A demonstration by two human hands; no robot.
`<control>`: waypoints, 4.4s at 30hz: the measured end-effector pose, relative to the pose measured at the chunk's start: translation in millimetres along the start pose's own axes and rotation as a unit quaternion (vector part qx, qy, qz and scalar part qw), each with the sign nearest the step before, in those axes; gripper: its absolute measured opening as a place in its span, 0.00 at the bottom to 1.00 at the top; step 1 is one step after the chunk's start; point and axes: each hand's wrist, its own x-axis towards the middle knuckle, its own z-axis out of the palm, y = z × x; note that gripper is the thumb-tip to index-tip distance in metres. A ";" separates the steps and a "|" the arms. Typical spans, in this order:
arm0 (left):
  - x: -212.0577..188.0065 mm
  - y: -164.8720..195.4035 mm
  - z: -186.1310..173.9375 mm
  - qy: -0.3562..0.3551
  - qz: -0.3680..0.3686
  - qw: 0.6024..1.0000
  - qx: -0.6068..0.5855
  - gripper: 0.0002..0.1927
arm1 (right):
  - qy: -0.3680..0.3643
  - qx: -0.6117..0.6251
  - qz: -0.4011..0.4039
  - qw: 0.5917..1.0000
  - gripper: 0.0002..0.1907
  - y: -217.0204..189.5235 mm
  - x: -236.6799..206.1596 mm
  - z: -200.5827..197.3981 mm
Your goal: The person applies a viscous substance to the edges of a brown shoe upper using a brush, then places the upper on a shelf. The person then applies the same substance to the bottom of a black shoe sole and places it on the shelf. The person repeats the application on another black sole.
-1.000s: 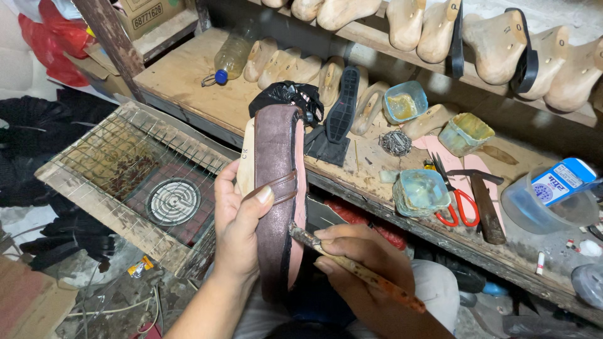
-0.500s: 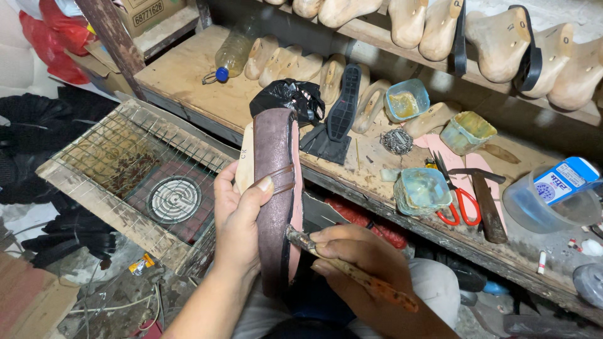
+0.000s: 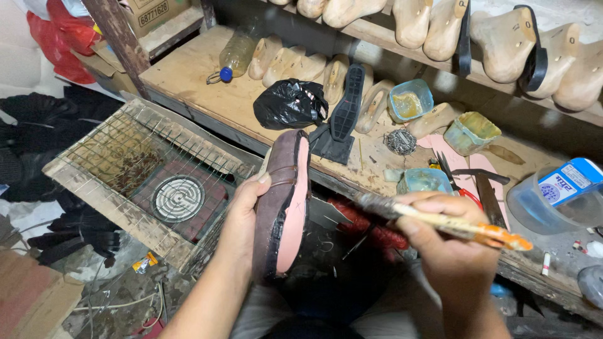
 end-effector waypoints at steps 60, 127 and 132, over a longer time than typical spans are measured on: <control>-14.0 -25.1 44.7 -0.035 0.128 0.991 0.009 0.40 | 0.024 -0.180 -0.080 0.980 0.13 5.3 -33.6 59.0; -3.0 -18.8 28.5 0.194 0.057 0.977 0.065 0.26 | -0.151 -0.085 -0.012 0.985 0.12 -4.9 -38.8 50.2; 0.0 -19.0 24.8 0.164 0.077 0.983 0.044 0.22 | -0.155 -0.019 0.031 0.987 0.11 -7.8 -36.5 47.1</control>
